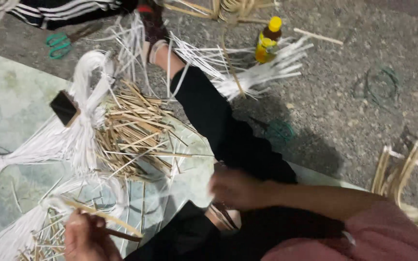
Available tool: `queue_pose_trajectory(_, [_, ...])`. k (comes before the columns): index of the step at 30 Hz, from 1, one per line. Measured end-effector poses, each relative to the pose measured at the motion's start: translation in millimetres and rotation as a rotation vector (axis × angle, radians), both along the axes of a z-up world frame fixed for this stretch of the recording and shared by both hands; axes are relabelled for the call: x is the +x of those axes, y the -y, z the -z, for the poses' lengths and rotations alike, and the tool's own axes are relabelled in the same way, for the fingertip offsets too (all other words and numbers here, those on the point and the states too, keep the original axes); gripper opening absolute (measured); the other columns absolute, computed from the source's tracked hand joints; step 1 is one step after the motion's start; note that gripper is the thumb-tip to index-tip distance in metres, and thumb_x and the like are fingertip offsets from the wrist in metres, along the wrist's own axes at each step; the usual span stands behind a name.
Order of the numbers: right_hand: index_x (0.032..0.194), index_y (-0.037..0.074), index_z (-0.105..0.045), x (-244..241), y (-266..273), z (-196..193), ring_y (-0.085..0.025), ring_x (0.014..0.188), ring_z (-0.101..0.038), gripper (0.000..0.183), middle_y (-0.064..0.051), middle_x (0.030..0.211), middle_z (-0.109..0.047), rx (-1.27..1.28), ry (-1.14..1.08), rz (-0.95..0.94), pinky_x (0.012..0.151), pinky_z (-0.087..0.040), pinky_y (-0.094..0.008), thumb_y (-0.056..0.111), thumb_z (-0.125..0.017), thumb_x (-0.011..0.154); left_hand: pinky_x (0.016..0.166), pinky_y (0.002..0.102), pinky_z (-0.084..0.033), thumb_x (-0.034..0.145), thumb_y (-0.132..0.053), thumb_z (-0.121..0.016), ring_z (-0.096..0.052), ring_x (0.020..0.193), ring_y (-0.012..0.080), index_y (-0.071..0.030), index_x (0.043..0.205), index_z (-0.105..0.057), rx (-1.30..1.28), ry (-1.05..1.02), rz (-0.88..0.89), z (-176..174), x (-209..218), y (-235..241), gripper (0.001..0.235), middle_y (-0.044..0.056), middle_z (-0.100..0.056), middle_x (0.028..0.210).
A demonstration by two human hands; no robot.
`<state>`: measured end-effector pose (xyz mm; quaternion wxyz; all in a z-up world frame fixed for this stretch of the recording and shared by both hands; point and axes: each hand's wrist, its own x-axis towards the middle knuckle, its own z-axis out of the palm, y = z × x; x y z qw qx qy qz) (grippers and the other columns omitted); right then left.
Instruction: The recorder is weaving white plastic/rattan strips around bamboo furniture frame components on the floor.
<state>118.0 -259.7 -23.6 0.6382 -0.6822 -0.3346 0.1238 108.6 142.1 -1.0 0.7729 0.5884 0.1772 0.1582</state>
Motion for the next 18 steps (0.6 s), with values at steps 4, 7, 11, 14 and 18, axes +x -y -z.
queue_pose_trajectory(4, [0.124, 0.012, -0.063, 43.7, 92.2, 66.4, -0.020, 0.098, -0.072, 0.030, -0.007, 0.111, -0.071, -0.485, -0.413, 0.443, 0.087, -0.060, -0.036, 0.031, -0.056, 0.102, 0.086, 0.028, -0.051, 0.116, -0.014, -0.059, -0.063, 0.097, 0.0137, 0.009, 0.140, -0.057, 0.071, 0.202, -0.190, -19.2, -4.4, -11.0, 0.032, 0.010, -0.068, 0.108])
queue_pose_trajectory(7, [0.135, 0.015, -0.062, 123.8, 161.9, 117.0, -0.021, 0.109, -0.073, 0.039, -0.007, 0.124, -0.073, -0.823, -0.229, 0.650, 0.096, -0.059, -0.037, 0.034, -0.057, 0.102, 0.089, 0.031, -0.054, 0.106, -0.008, -0.059, -0.066, 0.097, 0.0163, 0.009, 0.145, -0.057, 0.181, 0.243, -0.292, -13.0, 18.4, -16.0, 0.042, 0.011, -0.069, 0.113])
queue_pose_trajectory(11, [0.133, 0.013, -0.063, 134.6, 220.6, 204.3, -0.022, 0.109, -0.074, 0.041, -0.008, 0.122, -0.073, -0.782, -0.191, 0.642, 0.097, -0.058, -0.038, 0.030, -0.062, 0.096, 0.093, 0.033, -0.054, 0.093, 0.002, -0.062, -0.070, 0.098, 0.0189, 0.008, 0.136, -0.061, 0.299, 0.115, -0.308, -35.9, 19.7, 23.1, 0.043, 0.014, -0.073, 0.118])
queue_pose_trajectory(14, [0.132, 0.012, -0.063, 103.5, 240.3, 263.4, -0.023, 0.110, -0.074, 0.042, -0.009, 0.121, -0.074, -0.775, -0.249, 0.636, 0.098, -0.058, -0.039, 0.026, -0.066, 0.092, 0.096, 0.031, -0.053, 0.090, 0.005, -0.068, -0.070, 0.100, 0.0175, 0.006, 0.130, -0.067, 0.310, 0.098, -0.317, -21.2, 22.0, 32.9, 0.040, 0.016, -0.074, 0.108])
queue_pose_trajectory(18, [0.130, 0.010, -0.063, 92.8, 247.6, 243.2, -0.024, 0.110, -0.075, 0.046, -0.011, 0.119, -0.074, -0.790, -0.341, 0.604, 0.099, -0.058, -0.040, 0.021, -0.071, 0.087, 0.092, 0.031, -0.054, 0.086, 0.005, -0.072, -0.069, 0.097, 0.0160, 0.005, 0.123, -0.070, 0.248, 0.063, -0.330, -29.5, 25.3, 55.3, 0.037, 0.013, -0.074, 0.105])
